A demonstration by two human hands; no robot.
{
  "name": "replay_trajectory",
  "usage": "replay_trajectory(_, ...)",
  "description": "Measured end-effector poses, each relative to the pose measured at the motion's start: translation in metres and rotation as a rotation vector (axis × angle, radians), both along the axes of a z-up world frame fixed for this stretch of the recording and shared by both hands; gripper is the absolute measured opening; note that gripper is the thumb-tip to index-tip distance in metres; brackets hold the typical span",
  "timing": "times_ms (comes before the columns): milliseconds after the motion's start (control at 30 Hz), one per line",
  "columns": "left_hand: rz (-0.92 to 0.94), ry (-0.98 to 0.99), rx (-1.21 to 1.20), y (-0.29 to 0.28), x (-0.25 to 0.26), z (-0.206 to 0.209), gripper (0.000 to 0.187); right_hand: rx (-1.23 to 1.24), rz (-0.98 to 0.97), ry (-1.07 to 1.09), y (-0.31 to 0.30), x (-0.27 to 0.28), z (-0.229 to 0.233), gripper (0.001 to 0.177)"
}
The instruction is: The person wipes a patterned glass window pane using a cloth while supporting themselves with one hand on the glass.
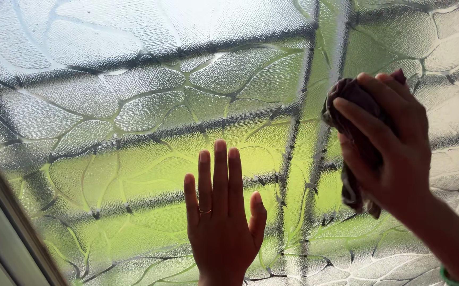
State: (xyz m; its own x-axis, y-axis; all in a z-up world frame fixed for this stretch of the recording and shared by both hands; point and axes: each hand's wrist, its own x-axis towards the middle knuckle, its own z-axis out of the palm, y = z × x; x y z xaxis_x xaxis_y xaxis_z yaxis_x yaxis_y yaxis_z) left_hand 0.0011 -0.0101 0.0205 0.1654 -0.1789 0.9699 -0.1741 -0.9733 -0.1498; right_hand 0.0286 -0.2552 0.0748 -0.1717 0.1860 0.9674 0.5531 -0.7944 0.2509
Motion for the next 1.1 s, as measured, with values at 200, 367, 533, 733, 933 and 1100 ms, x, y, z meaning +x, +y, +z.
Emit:
replay_trajectory(200, 0.006, -0.01, 0.002, -0.001, -0.001, -0.003, 0.067, -0.156, 0.069, 0.04, 0.026, -0.002, -0.058, 0.048)
replay_trajectory(367, 0.008, 0.017, -0.008, -0.001, 0.0, -0.002, 0.068, -0.076, 0.033, 0.073, -0.006, 0.008, -0.068, 0.044)
replay_trajectory(533, 0.016, 0.019, -0.021, -0.001, 0.001, -0.003, 0.068, 0.259, 0.021, 0.09, 0.012, 0.001, -0.082, 0.043)
replay_trajectory(733, 0.034, 0.041, -0.021, -0.005, -0.001, -0.007, 0.066, 0.161, 0.111, 0.143, 0.054, -0.003, -0.121, 0.043)
replay_trajectory(933, 0.049, 0.037, -0.014, -0.004, -0.001, -0.005, 0.065, -0.03, 0.114, 0.114, 0.01, 0.005, -0.134, 0.041)
replay_trajectory(1100, 0.064, 0.036, -0.015, -0.002, 0.002, -0.007, 0.065, 0.324, 0.08, 0.103, 0.007, 0.003, -0.128, 0.038)
